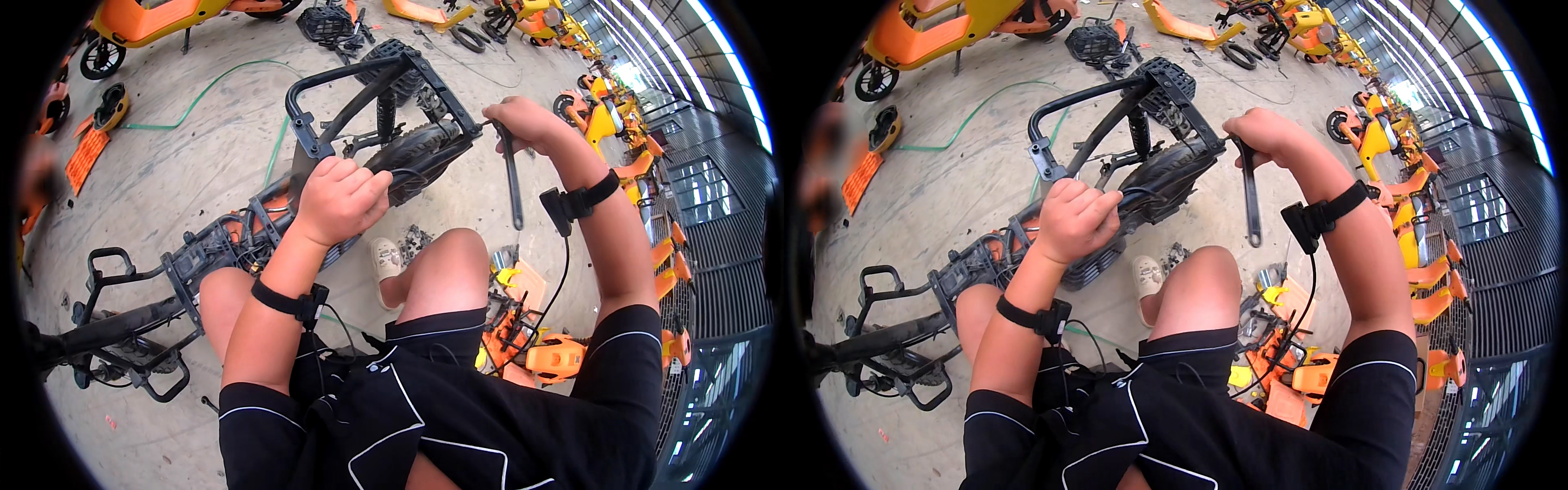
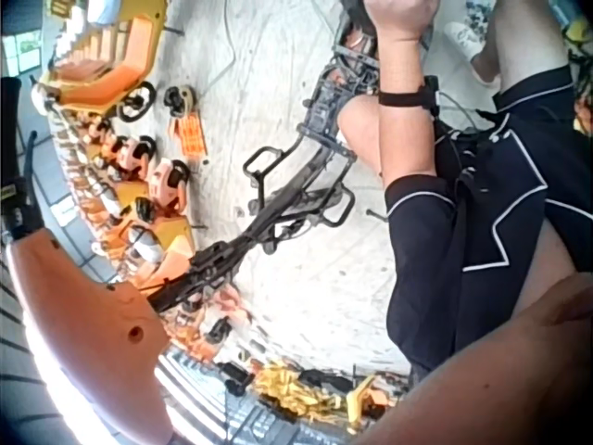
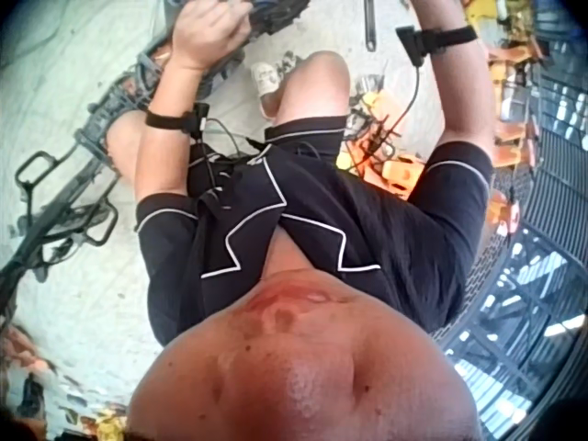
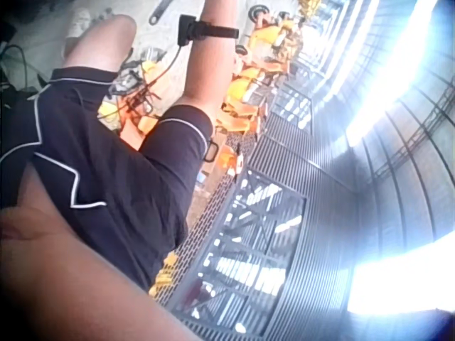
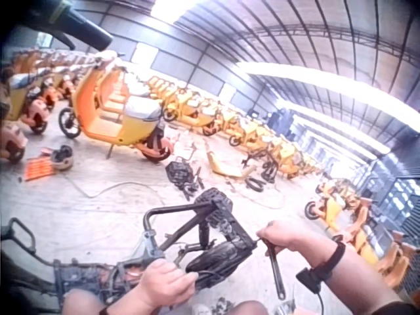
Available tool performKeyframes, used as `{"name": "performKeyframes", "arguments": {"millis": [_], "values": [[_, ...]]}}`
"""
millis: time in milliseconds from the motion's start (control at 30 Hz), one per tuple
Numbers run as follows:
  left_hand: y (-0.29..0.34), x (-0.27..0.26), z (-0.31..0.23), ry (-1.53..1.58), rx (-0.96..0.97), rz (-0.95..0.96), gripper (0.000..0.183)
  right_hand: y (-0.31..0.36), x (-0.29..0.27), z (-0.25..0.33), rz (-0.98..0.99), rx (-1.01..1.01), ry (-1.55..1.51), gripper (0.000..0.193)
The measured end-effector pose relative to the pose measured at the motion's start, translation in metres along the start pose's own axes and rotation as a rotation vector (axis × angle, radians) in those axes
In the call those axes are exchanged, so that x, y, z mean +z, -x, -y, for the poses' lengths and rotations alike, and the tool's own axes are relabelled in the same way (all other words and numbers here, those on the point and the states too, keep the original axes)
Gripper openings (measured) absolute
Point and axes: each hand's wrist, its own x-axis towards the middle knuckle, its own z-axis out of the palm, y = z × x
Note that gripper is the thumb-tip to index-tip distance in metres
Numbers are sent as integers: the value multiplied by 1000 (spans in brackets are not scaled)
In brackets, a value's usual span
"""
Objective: The person is using an adjustable wrench to tighten a bolt on a motorcycle frame. They hold the component in place with one hand and turn the wrench with the other, then adjust the tool.
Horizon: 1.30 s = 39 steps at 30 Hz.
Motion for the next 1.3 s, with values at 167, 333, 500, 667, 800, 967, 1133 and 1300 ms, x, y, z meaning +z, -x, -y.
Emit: {"name": "performKeyframes", "arguments": {"millis": [167, 333, 500, 667, 800, 967, 1133, 1300], "values": [[-1, 1, -1, 5, -3, -28, 29, -8, 0, 5, -11, 54, -66, 28], [0, 0, 1, 19, -11, -8, 29, -10, -3, 15, 16, 145, 71, 30], [0, -3, -1, 14, -19, 6, 28, -19, -1, 4, 11, 186, 1, 35], [-2, -4, -2, 31, -12, 8, 27, -34, -9, -5, 47, 226, -42, 34], [-2, -6, -1, 51, -20, 12, 27, -32, -5, 5, 40, 266, -49, 36], [-3, -6, -1, 81, -29, 13, 24, -29, -6, 5, 39, 252, -40, 35], [-2, -8, 0, 103, -27, 10, 24, -20, 0, 10, -10, 224, 30, 31], [-2, -8, 1, 119, -21, 16, 24, -24, -6, 11, 46, 242, 58, 30]]}}
